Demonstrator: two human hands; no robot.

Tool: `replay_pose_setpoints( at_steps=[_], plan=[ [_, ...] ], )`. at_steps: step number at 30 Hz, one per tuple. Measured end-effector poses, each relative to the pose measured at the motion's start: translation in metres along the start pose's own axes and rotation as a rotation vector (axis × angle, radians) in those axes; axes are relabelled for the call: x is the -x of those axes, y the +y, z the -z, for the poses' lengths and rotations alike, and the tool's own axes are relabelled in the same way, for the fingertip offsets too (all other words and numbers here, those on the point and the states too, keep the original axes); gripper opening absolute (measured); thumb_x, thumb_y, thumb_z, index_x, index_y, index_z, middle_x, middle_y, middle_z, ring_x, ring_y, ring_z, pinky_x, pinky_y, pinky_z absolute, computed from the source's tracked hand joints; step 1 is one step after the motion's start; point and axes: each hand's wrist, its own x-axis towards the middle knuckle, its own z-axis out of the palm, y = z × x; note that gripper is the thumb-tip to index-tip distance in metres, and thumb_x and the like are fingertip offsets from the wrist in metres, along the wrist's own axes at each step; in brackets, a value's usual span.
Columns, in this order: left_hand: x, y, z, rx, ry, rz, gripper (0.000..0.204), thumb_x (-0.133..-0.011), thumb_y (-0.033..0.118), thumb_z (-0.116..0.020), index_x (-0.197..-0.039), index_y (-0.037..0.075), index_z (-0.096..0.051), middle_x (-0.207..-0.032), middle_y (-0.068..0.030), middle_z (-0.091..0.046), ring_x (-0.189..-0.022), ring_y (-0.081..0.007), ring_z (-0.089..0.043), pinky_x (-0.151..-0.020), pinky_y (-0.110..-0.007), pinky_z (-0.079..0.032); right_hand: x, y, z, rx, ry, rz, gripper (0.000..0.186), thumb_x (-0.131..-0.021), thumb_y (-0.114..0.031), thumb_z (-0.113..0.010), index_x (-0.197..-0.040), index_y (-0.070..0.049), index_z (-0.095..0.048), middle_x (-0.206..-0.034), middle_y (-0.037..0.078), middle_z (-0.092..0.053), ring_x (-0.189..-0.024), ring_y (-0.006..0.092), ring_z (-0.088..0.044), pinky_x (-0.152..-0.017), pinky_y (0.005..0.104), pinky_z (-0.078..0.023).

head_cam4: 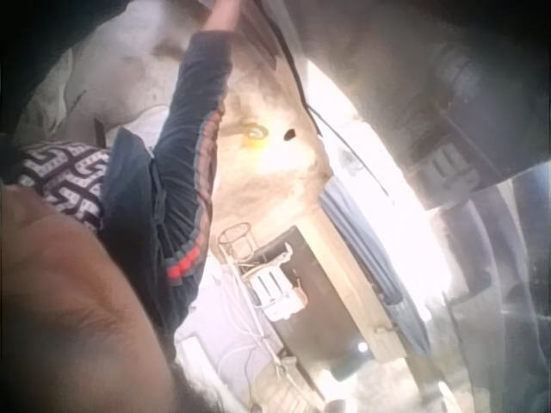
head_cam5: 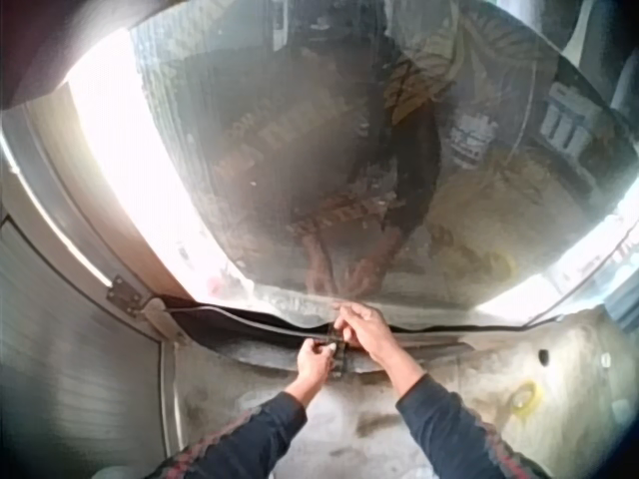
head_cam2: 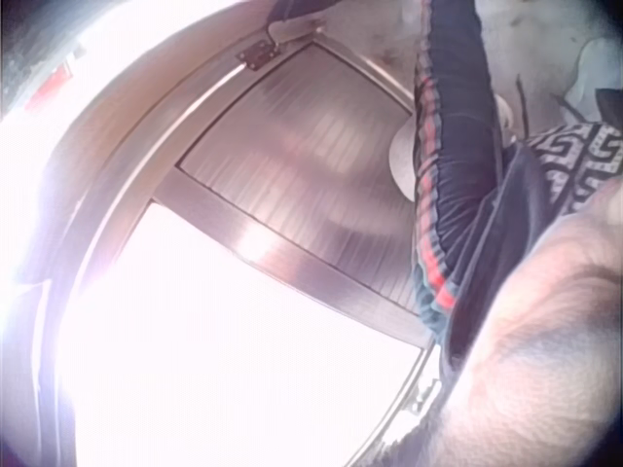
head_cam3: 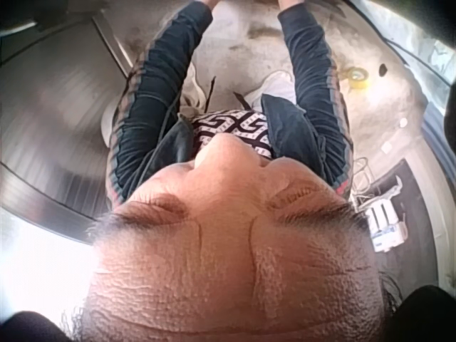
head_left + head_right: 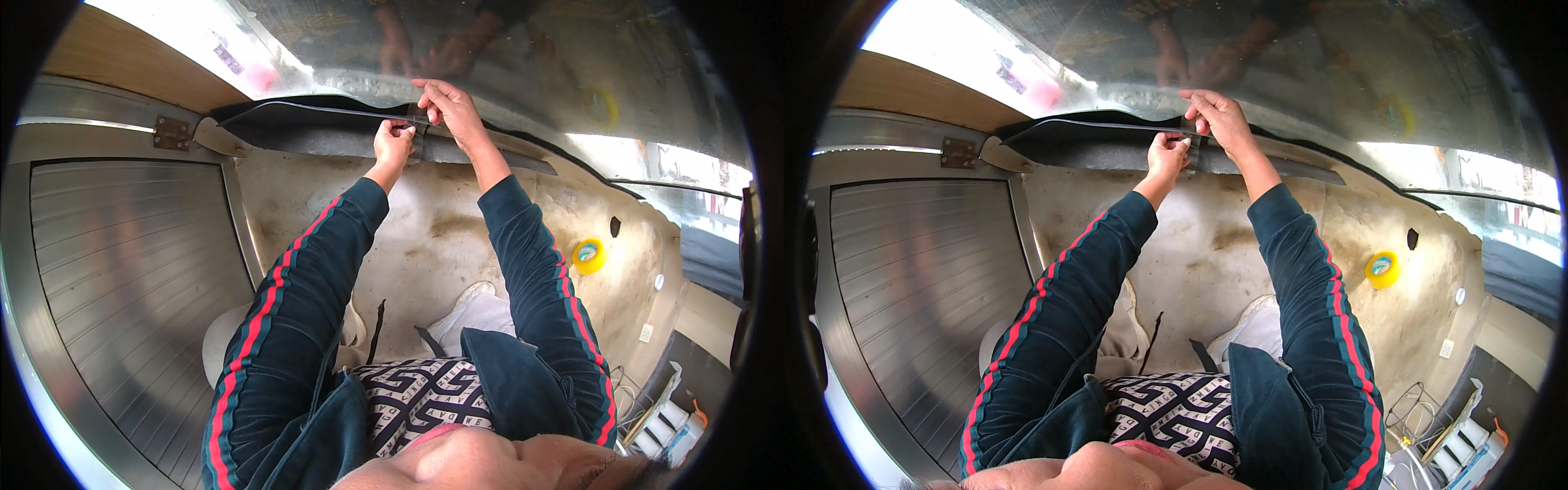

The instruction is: The person works on a window frame, repeatedly peeling and reapplying a clear strip along the edge, wiping the area with a tissue, and securing the strip with yellow tape. The person briefly walks away to retrieve a tissue before returning to continue the repair.

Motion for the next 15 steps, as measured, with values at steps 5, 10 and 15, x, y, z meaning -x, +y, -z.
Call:
replay_pose_setpoints(
  at_steps=[5, 10, 15],
  plan=[
    [-0.010, -0.002, 0.004, -0.013, -0.068, -0.056, 0.026, -0.089, 0.007, -0.073, -0.110, 0.007, -0.058, -0.093, -0.0008, -0.064, -0.070, -0.0090, -0.057, -0.061, -0.026, -0.052, -0.001, 0.000, 0.002, 0.015, -0.017, 0.006, 0.030, -0.105, -0.023, -0.054, -0.124, -0.006, -0.068, -0.082, -0.003, -0.061, -0.062, 0.0033, -0.048, -0.056, 0.0197, -0.041],
    [-0.013, 0.005, 0.007, -0.033, -0.172, -0.105, 0.037, -0.089, 0.005, -0.072, -0.122, 0.006, -0.054, -0.120, -0.0067, -0.063, -0.084, -0.0121, -0.061, -0.068, -0.027, -0.054, -0.002, 0.001, 0.003, 0.042, -0.021, 0.013, 0.030, -0.104, -0.024, -0.054, -0.124, -0.006, -0.068, -0.082, -0.002, -0.062, -0.062, 0.0036, -0.048, -0.056, 0.0197, -0.041],
    [-0.017, 0.013, 0.008, -0.030, -0.237, -0.110, 0.049, -0.086, 0.000, -0.073, -0.129, 0.005, -0.050, -0.132, -0.0093, -0.058, -0.081, -0.0147, -0.062, -0.066, -0.029, -0.054, -0.003, 0.001, 0.006, 0.087, -0.027, 0.013, 0.031, -0.104, -0.026, -0.055, -0.124, -0.006, -0.068, -0.089, 0.000, -0.066, -0.063, 0.0036, -0.049, -0.058, 0.0196, -0.043]
  ],
)
